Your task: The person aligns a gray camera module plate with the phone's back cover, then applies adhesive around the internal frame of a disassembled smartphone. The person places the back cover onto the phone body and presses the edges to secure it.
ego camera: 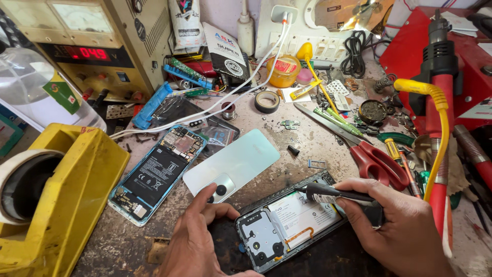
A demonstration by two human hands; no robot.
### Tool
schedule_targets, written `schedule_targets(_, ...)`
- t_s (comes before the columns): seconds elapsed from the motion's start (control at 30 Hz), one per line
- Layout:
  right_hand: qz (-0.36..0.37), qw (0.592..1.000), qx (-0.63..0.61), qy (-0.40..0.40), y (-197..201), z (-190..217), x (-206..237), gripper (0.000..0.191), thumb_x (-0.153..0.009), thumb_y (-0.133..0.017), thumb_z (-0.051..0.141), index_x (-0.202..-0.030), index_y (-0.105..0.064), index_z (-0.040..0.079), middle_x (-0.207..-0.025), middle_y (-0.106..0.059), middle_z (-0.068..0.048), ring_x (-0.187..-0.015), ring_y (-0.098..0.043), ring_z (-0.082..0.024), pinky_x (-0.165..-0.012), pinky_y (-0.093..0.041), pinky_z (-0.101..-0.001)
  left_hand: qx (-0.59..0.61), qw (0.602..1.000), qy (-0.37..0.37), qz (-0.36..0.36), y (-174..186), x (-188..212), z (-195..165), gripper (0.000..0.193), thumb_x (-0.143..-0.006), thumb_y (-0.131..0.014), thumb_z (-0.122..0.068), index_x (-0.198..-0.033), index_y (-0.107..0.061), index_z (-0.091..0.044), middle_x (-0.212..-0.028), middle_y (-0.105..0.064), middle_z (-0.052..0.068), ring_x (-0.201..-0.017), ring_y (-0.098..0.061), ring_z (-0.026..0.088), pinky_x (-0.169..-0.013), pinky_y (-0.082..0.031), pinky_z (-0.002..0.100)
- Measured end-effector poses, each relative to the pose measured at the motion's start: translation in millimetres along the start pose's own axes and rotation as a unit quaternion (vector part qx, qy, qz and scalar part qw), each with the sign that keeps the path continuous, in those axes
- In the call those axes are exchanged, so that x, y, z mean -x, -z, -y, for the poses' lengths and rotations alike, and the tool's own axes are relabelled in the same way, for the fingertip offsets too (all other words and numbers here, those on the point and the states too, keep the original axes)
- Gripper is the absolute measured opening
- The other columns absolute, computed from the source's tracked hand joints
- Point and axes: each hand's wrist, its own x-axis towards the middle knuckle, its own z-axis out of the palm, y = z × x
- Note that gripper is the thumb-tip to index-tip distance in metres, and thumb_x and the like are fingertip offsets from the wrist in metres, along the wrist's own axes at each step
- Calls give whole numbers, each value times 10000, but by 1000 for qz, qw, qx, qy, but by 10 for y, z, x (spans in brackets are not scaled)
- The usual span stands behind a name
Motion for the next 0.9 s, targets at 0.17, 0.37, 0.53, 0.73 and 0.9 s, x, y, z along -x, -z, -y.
schedule_targets(0.17, 23, 995, 59, -78, 24, -16, 1, 321, -814, -836, 202, -1130, -793, 163, -772, -730, -15, -613, -666, -118, -539, -551, -272, -3, 1000, 20, 1, -14, 30, 38, 1497, -564, -942, -654, -1474, -62, 145, -1105, -693, 241, -1079, -684, 326, -1044, -491, 480)
schedule_targets(0.37, -25, 999, 28, 12, 57, -33, -3, 301, -784, -794, 170, -1075, -745, 110, -795, -773, -43, -656, -740, -95, -586, -552, -262, 34, 999, 5, 2, -22, -2, 112, 1463, -610, -931, -608, -1481, -30, 148, -1094, -674, 274, -1073, -679, 351, -1058, -468, 521)
schedule_targets(0.53, -33, 997, 54, -36, 78, -39, -35, 325, -774, -818, 170, -1090, -762, 117, -815, -795, -42, -699, -750, -114, -604, -565, -271, 35, 999, -7, -2, -52, 32, 206, 1437, -639, -928, -597, -1482, -31, 146, -1093, -663, 282, -1076, -674, 353, -1046, -479, 520)
schedule_targets(0.73, -53, 997, 32, -39, 94, -69, -37, 328, -758, -819, 123, -1079, -754, 109, -827, -792, -59, -725, -764, -121, -637, -573, -277, 138, 990, 3, -9, -106, 90, 438, 1113, -881, -630, -613, -1551, -86, 89, -1113, -653, 263, -1069, -730, 290, -1020, -494, 448)
schedule_targets(0.9, -62, 996, 41, -47, 97, -86, -28, 325, -762, -818, 116, -1079, -751, 112, -864, -790, -62, -737, -773, -108, -644, -568, -278, 138, 987, 72, -34, -155, 97, 529, 743, -1032, -114, -512, -1576, -227, -19, -1103, -689, 207, -1049, -765, 242, -977, -534, 408)
